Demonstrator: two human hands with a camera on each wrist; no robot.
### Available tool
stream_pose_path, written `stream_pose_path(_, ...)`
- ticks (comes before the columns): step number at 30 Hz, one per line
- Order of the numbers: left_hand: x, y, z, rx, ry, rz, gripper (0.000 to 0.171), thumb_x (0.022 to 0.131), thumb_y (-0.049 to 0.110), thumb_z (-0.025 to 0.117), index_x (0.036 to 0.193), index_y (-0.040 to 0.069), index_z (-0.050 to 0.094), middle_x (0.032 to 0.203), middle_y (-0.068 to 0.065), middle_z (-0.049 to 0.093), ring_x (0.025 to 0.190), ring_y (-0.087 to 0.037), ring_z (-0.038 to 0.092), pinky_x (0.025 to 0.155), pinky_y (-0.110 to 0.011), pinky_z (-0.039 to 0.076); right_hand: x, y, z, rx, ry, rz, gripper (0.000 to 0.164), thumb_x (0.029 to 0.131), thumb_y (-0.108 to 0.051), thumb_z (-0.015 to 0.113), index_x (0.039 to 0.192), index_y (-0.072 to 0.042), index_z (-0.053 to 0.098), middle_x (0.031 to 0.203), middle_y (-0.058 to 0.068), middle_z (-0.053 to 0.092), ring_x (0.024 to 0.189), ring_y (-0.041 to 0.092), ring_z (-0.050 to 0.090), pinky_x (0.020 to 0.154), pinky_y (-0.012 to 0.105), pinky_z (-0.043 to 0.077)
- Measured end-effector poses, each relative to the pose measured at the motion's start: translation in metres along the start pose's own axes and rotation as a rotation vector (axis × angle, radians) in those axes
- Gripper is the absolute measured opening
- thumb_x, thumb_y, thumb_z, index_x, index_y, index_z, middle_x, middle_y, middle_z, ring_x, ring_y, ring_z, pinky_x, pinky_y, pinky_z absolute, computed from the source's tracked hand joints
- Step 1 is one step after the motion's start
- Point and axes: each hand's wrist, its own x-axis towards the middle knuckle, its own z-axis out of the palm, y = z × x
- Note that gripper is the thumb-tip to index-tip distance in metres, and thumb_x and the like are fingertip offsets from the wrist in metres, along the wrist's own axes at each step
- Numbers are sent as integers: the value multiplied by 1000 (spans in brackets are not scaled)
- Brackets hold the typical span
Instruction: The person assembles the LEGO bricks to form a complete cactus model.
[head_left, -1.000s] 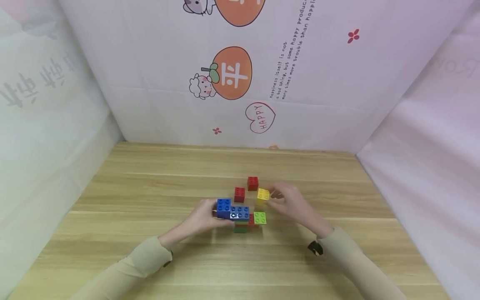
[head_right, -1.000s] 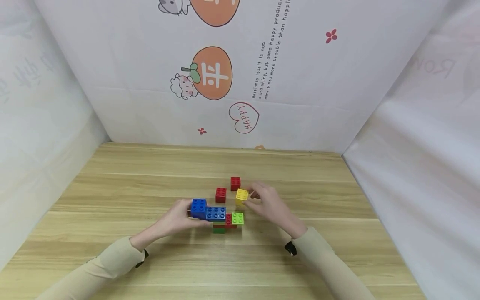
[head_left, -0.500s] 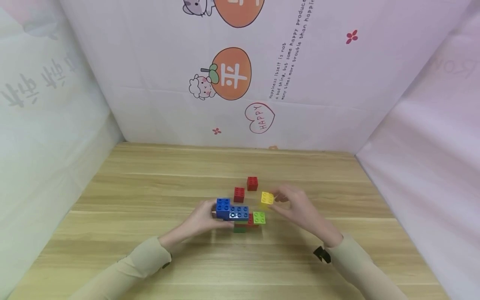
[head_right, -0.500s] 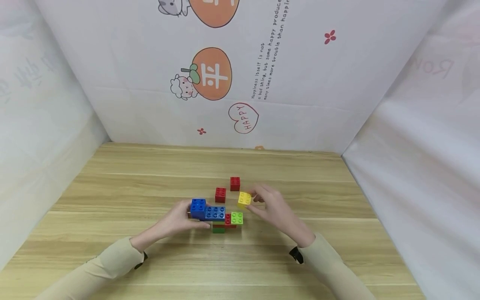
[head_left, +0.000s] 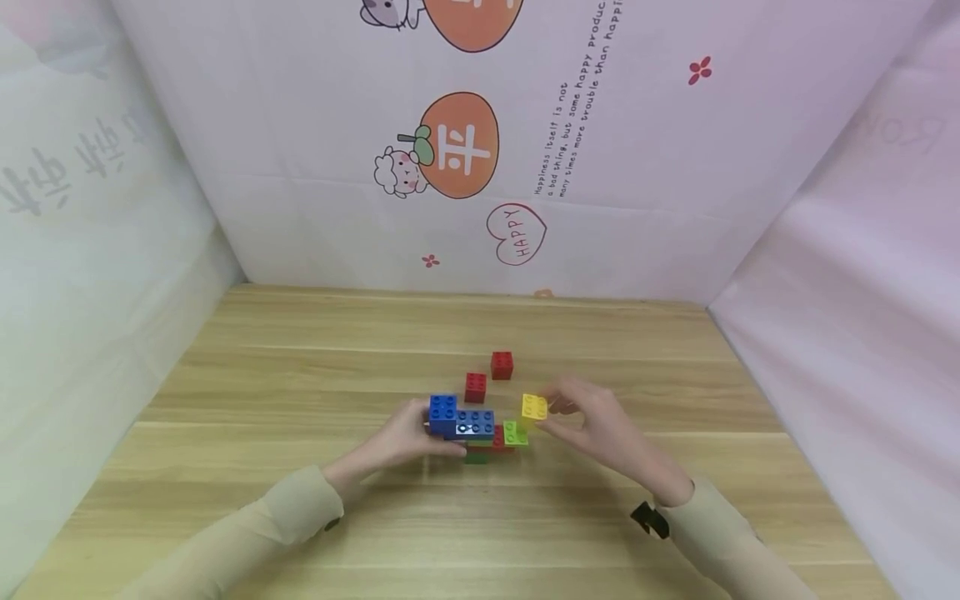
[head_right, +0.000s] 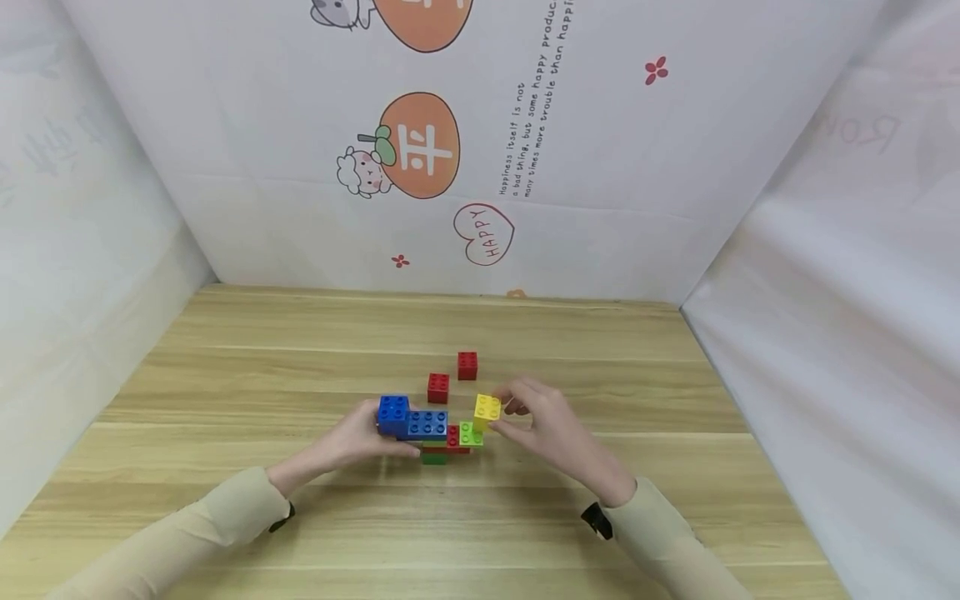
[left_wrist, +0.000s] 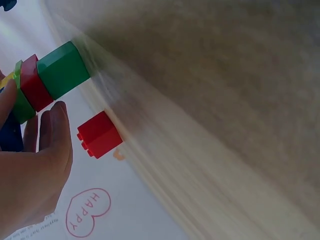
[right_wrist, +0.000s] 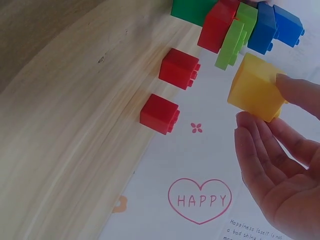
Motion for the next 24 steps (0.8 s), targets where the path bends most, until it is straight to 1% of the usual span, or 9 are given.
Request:
stream_pose_path(3,0,-2,2,-27,14,0,50,74,16,86,119,5,68,118,-13,73,111,-27,70,103,-43,54,-1,-2,0,-4,-17,23,31,82,-18,80,109,-8,68,102,4,72,87,18,71,78,34,63)
stream_pose_path(6,0,-4,5,-73,23,-9,52,74,14,86,121,5,67,120,-13,72,114,-28,68,105,-45,52,-2,-2,0,-7,-35,40,32,83,-20,80,110,-9,68,102,2,72,88,16,71,79,33,63)
stream_pose_path(12,-1,-5,8,-134,19,-6,58,75,14,85,128,5,63,126,-15,69,119,-31,66,108,-47,49,-2,-4,0,2,-54,33,30,83,-20,80,109,-11,68,103,1,72,88,18,71,78,30,63)
stream_pose_path(18,0,-5,9,-173,9,-14,65,75,14,85,134,3,57,130,-14,67,122,-30,64,112,-47,46,-2,-5,-1,-7,-78,52,29,84,-20,79,109,-12,68,103,1,73,89,16,71,78,29,63)
stream_pose_path(24,2,-7,12,-161,17,-7,76,75,18,86,139,0,50,131,-13,67,122,-30,64,111,-48,47,-1,-5,0,10,-101,55,27,85,-19,78,109,-10,68,105,3,74,91,18,72,78,31,63)
